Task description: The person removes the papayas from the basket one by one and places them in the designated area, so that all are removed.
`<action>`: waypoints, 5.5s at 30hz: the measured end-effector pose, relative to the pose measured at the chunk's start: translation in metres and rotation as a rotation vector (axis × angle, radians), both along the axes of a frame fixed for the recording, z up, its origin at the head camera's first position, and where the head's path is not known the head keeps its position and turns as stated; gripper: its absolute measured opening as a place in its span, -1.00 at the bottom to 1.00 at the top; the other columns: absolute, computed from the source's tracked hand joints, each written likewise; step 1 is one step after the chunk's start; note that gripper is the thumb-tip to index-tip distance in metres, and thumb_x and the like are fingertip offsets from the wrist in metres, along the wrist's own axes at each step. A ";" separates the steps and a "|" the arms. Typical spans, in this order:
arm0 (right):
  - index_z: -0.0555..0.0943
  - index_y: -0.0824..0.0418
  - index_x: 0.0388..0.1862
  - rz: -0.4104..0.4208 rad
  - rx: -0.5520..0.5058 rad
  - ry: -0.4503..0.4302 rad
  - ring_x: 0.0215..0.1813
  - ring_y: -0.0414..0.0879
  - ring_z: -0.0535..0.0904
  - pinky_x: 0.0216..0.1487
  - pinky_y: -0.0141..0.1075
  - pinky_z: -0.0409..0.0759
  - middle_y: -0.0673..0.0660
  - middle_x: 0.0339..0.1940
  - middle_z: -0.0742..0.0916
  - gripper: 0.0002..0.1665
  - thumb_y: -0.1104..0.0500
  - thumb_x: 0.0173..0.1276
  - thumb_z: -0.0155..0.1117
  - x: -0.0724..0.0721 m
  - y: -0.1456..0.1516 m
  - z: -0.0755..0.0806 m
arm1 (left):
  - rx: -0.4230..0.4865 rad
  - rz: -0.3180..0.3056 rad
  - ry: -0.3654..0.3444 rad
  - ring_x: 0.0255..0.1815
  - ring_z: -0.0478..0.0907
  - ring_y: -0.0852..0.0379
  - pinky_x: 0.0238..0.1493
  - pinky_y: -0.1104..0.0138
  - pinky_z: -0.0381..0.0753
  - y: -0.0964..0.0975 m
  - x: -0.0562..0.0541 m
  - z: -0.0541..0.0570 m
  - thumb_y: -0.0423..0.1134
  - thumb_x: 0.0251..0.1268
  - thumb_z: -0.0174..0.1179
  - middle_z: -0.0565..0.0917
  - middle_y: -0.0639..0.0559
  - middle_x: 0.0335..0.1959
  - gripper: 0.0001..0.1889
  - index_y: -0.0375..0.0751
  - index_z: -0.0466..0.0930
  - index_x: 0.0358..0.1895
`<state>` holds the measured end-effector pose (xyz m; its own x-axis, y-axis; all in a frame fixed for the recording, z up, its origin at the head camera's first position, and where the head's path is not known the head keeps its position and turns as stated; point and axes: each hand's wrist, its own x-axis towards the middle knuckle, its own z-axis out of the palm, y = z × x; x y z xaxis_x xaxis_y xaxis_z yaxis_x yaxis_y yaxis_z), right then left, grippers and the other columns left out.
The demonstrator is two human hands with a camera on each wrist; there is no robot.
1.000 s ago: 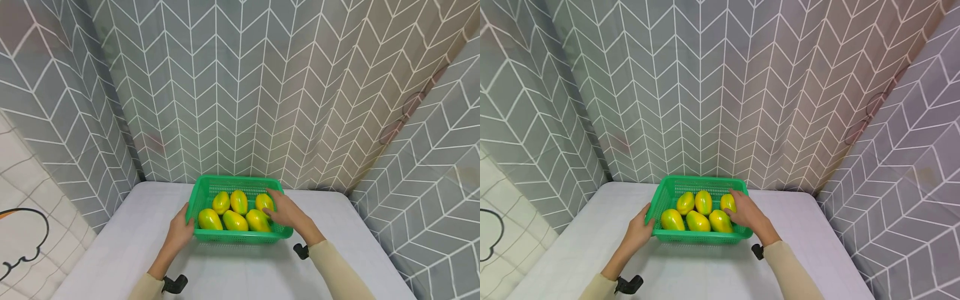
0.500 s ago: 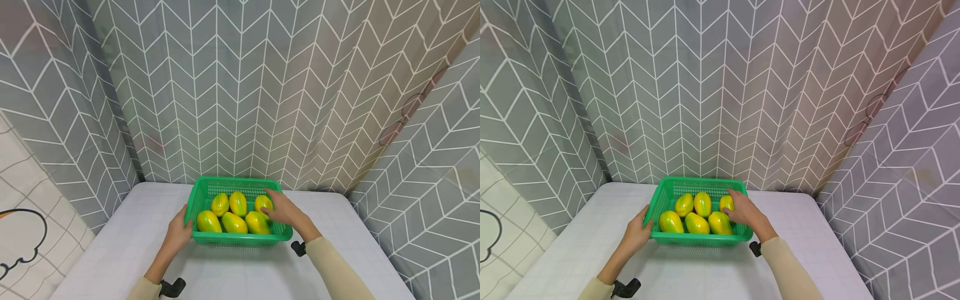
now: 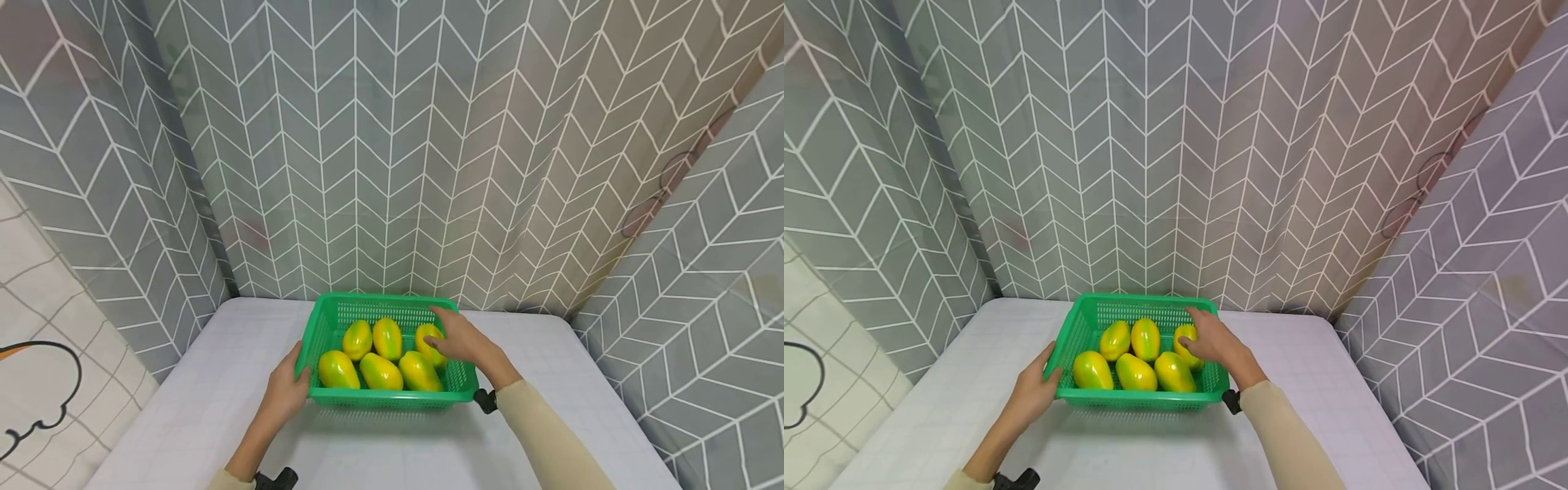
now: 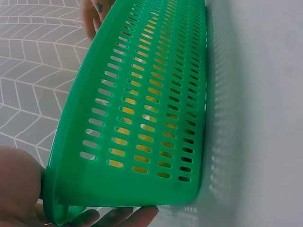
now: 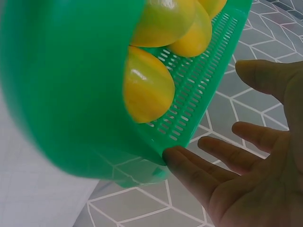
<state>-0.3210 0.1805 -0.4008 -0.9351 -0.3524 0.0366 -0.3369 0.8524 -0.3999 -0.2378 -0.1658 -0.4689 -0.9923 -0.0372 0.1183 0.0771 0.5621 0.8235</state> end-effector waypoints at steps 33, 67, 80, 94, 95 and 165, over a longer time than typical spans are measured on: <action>0.36 0.34 0.59 0.023 0.023 -0.062 0.56 0.27 0.49 0.60 0.22 0.46 0.35 0.52 0.58 -0.20 0.07 0.49 0.38 -0.008 -0.021 -0.005 | -0.016 0.020 -0.017 0.68 0.12 -0.46 0.57 -0.27 0.30 -0.009 0.042 -0.002 -0.41 0.62 -0.04 0.13 -0.53 0.67 -0.32 -0.58 -0.03 0.65; 0.53 0.29 0.45 -0.037 0.093 -0.162 0.39 0.18 0.61 0.52 0.18 0.57 0.31 0.38 0.68 -0.26 0.06 0.37 0.54 -0.013 -0.035 -0.032 | -0.017 0.034 -0.029 0.70 0.06 -0.48 0.62 -0.31 0.19 -0.010 0.048 -0.003 -0.39 0.63 -0.05 0.12 -0.53 0.67 -0.33 -0.55 -0.03 0.66; 0.54 0.27 0.45 -0.046 0.074 -0.181 0.19 0.06 0.64 0.43 0.09 0.66 0.27 0.29 0.72 -0.22 0.05 0.33 0.58 -0.012 -0.038 -0.034 | -0.010 0.049 -0.032 0.70 0.06 -0.49 0.61 -0.30 0.21 -0.007 0.047 -0.002 -0.40 0.63 -0.07 0.10 -0.53 0.68 -0.34 -0.55 -0.03 0.66; 0.55 0.26 0.43 -0.030 0.068 -0.178 0.04 0.00 0.63 0.31 0.04 0.73 0.22 0.18 0.76 -0.24 0.06 0.32 0.58 -0.010 -0.038 -0.037 | -0.006 0.058 -0.057 0.70 0.05 -0.50 0.61 -0.32 0.20 -0.007 0.048 -0.002 -0.39 0.64 -0.08 0.09 -0.52 0.69 -0.33 -0.53 -0.05 0.67; 0.55 0.26 0.43 -0.029 0.068 -0.176 0.04 0.00 0.63 0.31 0.04 0.73 0.22 0.18 0.76 -0.24 0.06 0.32 0.58 -0.010 -0.038 -0.037 | -0.008 0.059 -0.056 0.70 0.05 -0.49 0.61 -0.32 0.20 -0.007 0.048 -0.002 -0.39 0.64 -0.08 0.09 -0.52 0.68 -0.33 -0.53 -0.05 0.67; 0.54 0.41 0.39 -0.084 -0.028 -0.041 0.02 0.11 0.70 0.09 0.00 0.80 0.38 0.17 0.73 -0.28 0.04 0.39 0.47 -0.016 0.036 0.009 | -0.100 0.230 -0.137 0.65 0.15 -0.54 0.60 -0.39 0.22 -0.060 0.057 -0.004 -0.29 0.63 -0.08 0.17 -0.56 0.63 -0.33 -0.45 0.01 0.68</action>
